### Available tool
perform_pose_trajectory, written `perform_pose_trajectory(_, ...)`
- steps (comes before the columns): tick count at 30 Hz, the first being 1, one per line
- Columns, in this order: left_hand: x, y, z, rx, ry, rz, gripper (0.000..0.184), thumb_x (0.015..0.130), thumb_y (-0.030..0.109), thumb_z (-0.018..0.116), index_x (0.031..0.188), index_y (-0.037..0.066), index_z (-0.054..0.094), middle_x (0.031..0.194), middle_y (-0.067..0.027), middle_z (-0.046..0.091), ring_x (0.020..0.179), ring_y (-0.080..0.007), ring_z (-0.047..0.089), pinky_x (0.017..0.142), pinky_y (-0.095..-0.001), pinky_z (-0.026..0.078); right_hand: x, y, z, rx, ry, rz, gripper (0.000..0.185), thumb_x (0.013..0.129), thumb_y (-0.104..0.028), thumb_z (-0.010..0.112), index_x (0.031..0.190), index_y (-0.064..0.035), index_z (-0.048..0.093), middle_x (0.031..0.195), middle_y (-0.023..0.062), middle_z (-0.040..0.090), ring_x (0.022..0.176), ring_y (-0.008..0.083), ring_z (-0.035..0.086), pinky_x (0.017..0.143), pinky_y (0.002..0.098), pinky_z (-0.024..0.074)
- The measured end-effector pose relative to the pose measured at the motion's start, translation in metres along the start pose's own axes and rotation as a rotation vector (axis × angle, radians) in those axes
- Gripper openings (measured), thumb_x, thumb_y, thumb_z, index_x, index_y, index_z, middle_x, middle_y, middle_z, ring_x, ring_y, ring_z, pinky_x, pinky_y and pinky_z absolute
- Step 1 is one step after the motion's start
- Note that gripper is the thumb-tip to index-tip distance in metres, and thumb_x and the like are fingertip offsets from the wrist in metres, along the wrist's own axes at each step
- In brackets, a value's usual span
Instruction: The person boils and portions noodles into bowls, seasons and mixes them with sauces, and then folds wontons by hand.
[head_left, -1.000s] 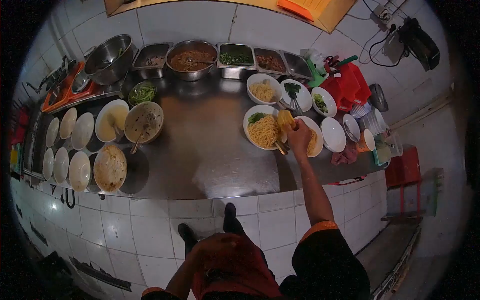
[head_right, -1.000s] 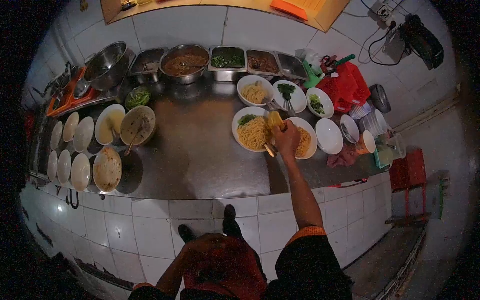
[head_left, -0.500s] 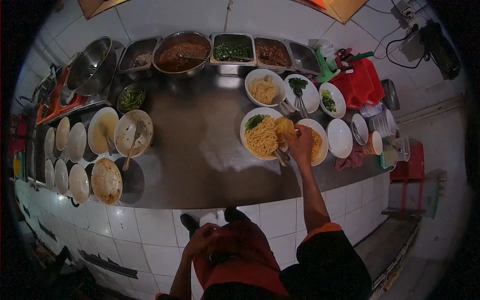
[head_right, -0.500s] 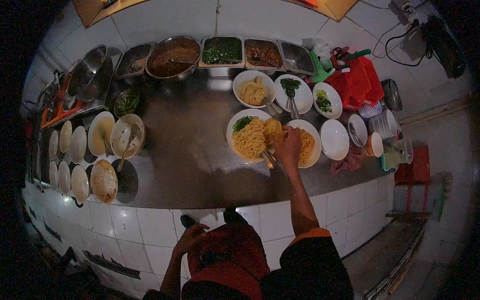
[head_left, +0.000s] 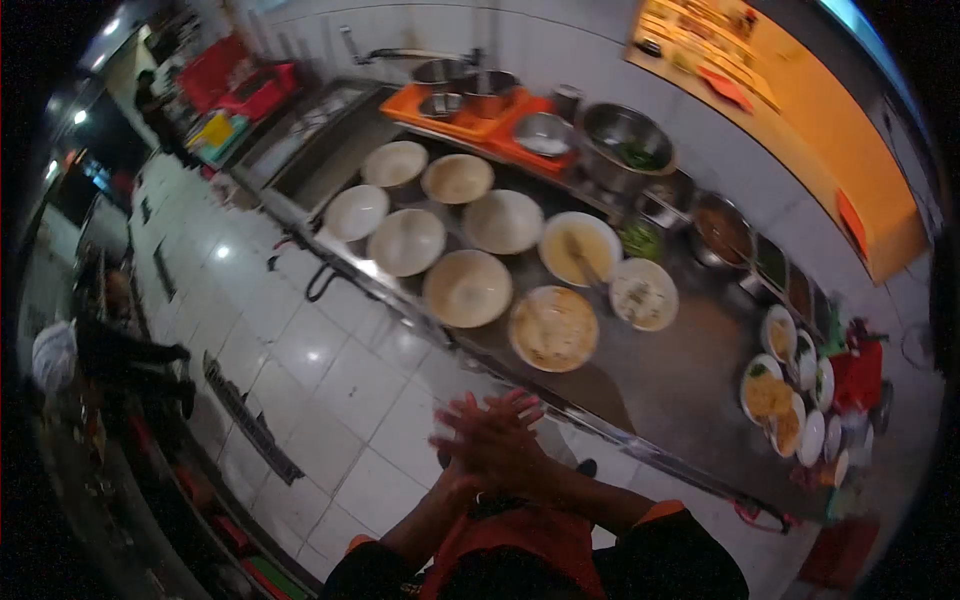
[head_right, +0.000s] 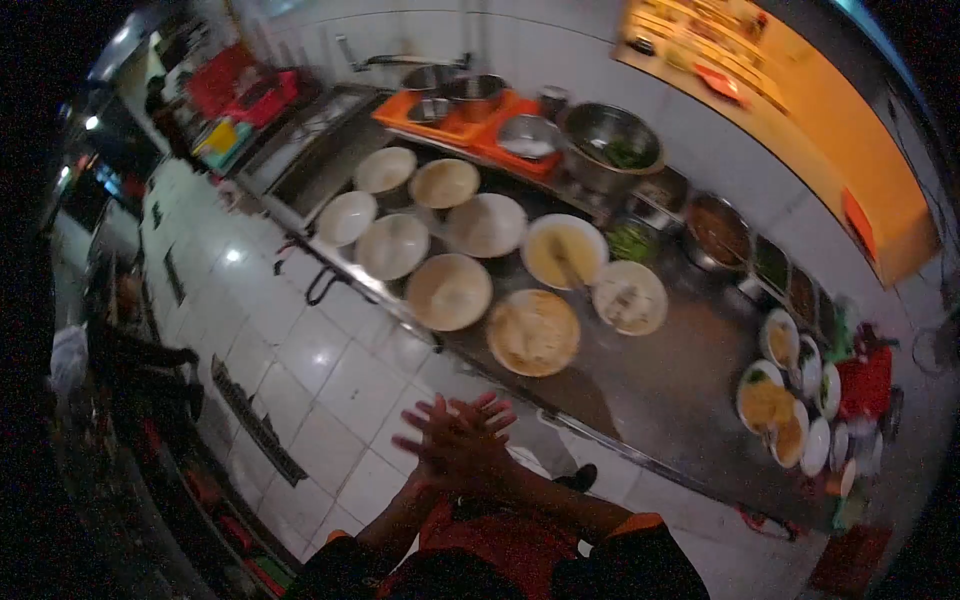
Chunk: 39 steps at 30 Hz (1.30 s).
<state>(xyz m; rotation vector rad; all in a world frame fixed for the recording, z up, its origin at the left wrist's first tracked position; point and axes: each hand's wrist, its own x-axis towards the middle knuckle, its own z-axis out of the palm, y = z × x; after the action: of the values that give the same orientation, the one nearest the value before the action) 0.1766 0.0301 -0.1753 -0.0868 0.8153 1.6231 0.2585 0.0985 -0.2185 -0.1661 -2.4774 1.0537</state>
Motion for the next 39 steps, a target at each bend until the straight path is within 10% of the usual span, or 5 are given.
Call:
perform_pose_trajectory(8, -0.051, 0.32, -0.086, 0.144, 0.144, 0.947, 0.06, 0.091, 0.053, 0.035, 0.126, 0.005, 0.045, 0.118, -0.0135, 0.052, 0.111, -0.0269, 0.048, 0.089, -0.0402, 0.04, 0.227, -0.014, 0.071, 0.41, 0.036, 0.126, 0.057, 0.096, -0.044, 0.029, 0.119, 0.0036, 0.051, 0.106, 0.0159, 0.056, 0.095, 0.0224, 0.057, 0.085, 0.0339, 0.0439)
perform_pose_trajectory(19, 0.036, 0.628, -0.07, 0.273, -0.927, 1.408, 0.017, 0.082, 0.011, 0.061, 0.084, -0.005, 0.063, 0.092, -0.0147, 0.058, 0.073, -0.0183, 0.052, 0.064, -0.0298, 0.044, 0.691, 0.066, 0.215, 0.371, 0.088, 0.097, 0.017, 0.086, -0.015, 0.06, 0.093, -0.0003, 0.062, 0.078, 0.0099, 0.064, 0.069, 0.0157, 0.061, 0.064, 0.0281, 0.0478)
perform_pose_trajectory(21, 0.026, 0.706, -0.097, 0.475, -0.985, 0.826, 0.024, 0.083, 0.021, 0.059, 0.092, 0.0, 0.065, 0.108, -0.0154, 0.052, 0.103, -0.0254, 0.048, 0.09, -0.0397, 0.035, 0.783, 0.061, 0.256, 0.444, 0.049, -0.007, 0.016, 0.085, -0.014, 0.059, 0.094, 0.0002, 0.062, 0.078, 0.0102, 0.064, 0.07, 0.0152, 0.061, 0.064, 0.0274, 0.0483)
perform_pose_trajectory(28, 0.084, 0.913, -0.191, 0.349, -1.045, 1.636, 0.024, 0.083, 0.018, 0.06, 0.089, -0.005, 0.065, 0.096, -0.0182, 0.057, 0.075, -0.0196, 0.051, 0.065, -0.0316, 0.042, 1.006, 0.002, 0.383, 0.455, -0.267, -0.161, 0.017, 0.086, -0.015, 0.06, 0.095, -0.0012, 0.062, 0.082, 0.0101, 0.065, 0.071, 0.0152, 0.061, 0.064, 0.0281, 0.0487)
perform_pose_trajectory(39, -0.024, 1.25, -0.419, 0.198, -0.481, 1.077, 0.056, 0.08, 0.046, 0.052, 0.104, -0.005, 0.058, 0.097, -0.019, 0.054, 0.096, -0.0272, 0.05, 0.084, -0.0402, 0.035, 1.168, 0.017, 0.626, 0.647, -0.493, 0.44, 0.025, 0.091, -0.023, 0.055, 0.099, 0.0001, 0.06, 0.077, 0.0032, 0.059, 0.071, 0.0106, 0.054, 0.067, 0.0261, 0.0451)
